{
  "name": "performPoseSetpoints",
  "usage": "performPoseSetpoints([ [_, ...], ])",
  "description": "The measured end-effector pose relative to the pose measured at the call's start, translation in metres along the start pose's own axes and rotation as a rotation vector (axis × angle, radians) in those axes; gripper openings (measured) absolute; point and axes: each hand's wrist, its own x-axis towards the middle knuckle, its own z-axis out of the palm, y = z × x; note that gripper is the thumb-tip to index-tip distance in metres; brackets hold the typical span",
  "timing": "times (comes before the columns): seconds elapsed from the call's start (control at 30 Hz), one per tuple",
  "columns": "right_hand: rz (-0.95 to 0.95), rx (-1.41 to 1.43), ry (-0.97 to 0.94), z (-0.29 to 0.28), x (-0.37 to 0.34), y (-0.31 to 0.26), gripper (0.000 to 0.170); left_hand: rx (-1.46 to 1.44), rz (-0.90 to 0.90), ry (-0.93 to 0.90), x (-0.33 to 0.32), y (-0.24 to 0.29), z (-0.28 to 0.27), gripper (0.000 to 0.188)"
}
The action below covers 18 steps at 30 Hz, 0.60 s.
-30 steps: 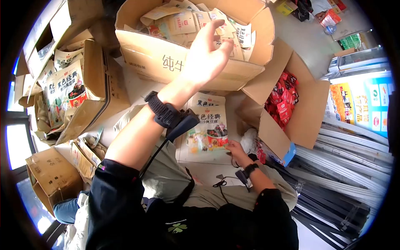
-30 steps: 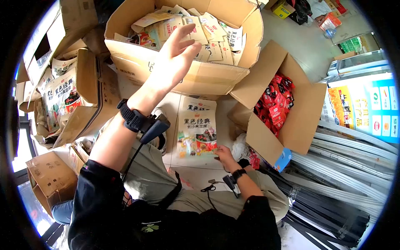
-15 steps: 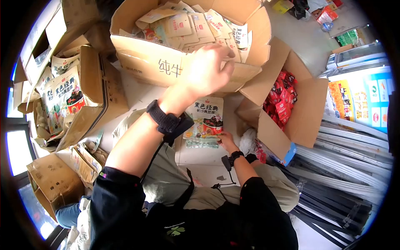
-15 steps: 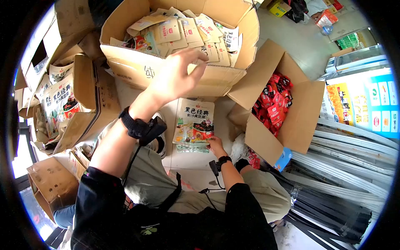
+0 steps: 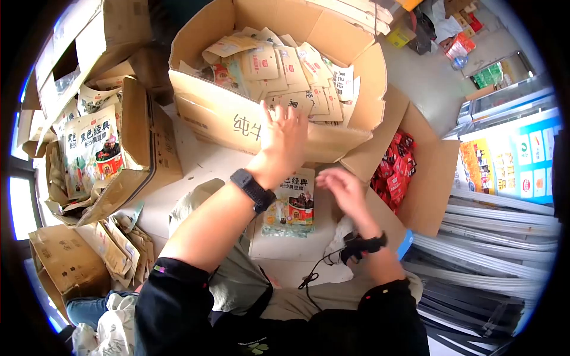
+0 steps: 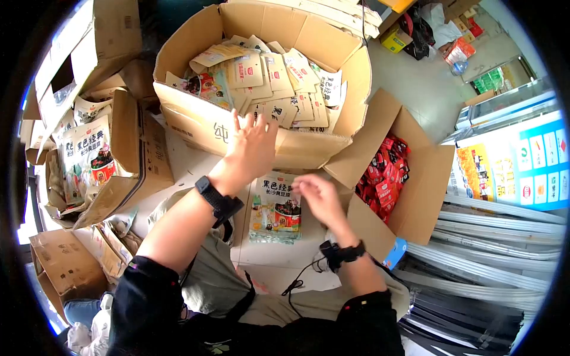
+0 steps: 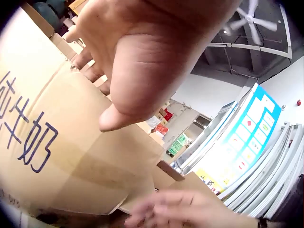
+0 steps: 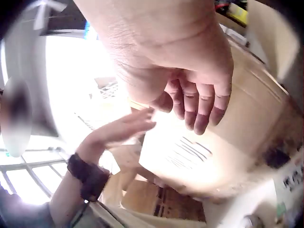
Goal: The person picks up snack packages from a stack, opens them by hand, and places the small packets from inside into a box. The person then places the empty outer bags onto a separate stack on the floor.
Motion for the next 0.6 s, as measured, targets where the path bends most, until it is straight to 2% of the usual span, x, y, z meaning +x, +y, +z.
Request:
performPoseSetpoints([
  [0.03, -0.083, -0.051, -0.027, -0.011, 0.011, -0.029, 0.019, -0.023, 0.000, -0.114, 0.000, 0.002, -0.006, 0.059],
  [0.1, -0.227, -0.253, -0.025, -0.026, 0.034, -0.098, 0.019, 0.015, -0.024, -0.075, -0.004, 0.008, -0.001, 0.059],
  [0.2, -0.286, -0.322, -0.092, -0.049, 0.091, -0.164, 0.022, 0.136, -0.072, -0.030, -0.007, 0.023, 0.011, 0.060],
  [0.3, -0.175, -0.471, -0.109, -0.059, 0.169, -0.203, 0.022, 0.256, -0.116, -0.019, -0.014, 0.029, 0.012, 0.051],
  [0.37, -0.259, -0.728, -0.152, -0.065, 0.232, -0.199, 0.023, 0.274, -0.114, -0.051, -0.015, 0.029, 0.005, 0.051],
  [0.43, -0.354, -1.293, -0.096, -0.044, 0.288, -0.184, 0.022, 0.284, -0.115, -0.115, -0.014, 0.031, 0.003, 0.052],
  [0.47, -0.311, -1.273, -0.144, -0.037, 0.307, -0.169, 0.025, 0.305, -0.111, -0.117, -0.015, 0.032, 0.001, 0.052],
  [0.5, -0.364, -1.324, -0.237, -0.036, 0.331, -0.142, 0.023, 0.294, -0.104, -0.134, -0.015, 0.032, 0.000, 0.052],
  [0.53, -0.059, -1.244, -0.320, -0.031, 0.349, -0.117, 0.021, 0.283, -0.101, -0.154, -0.014, 0.032, -0.001, 0.052],
  [0.57, -0.217, -1.180, -0.380, -0.033, 0.364, -0.083, 0.021, 0.300, -0.093, -0.168, -0.015, 0.032, -0.004, 0.052],
  [0.6, -0.121, -1.289, -0.401, -0.025, 0.365, -0.066, 0.024, 0.318, -0.088, -0.186, -0.015, 0.031, -0.007, 0.052],
])
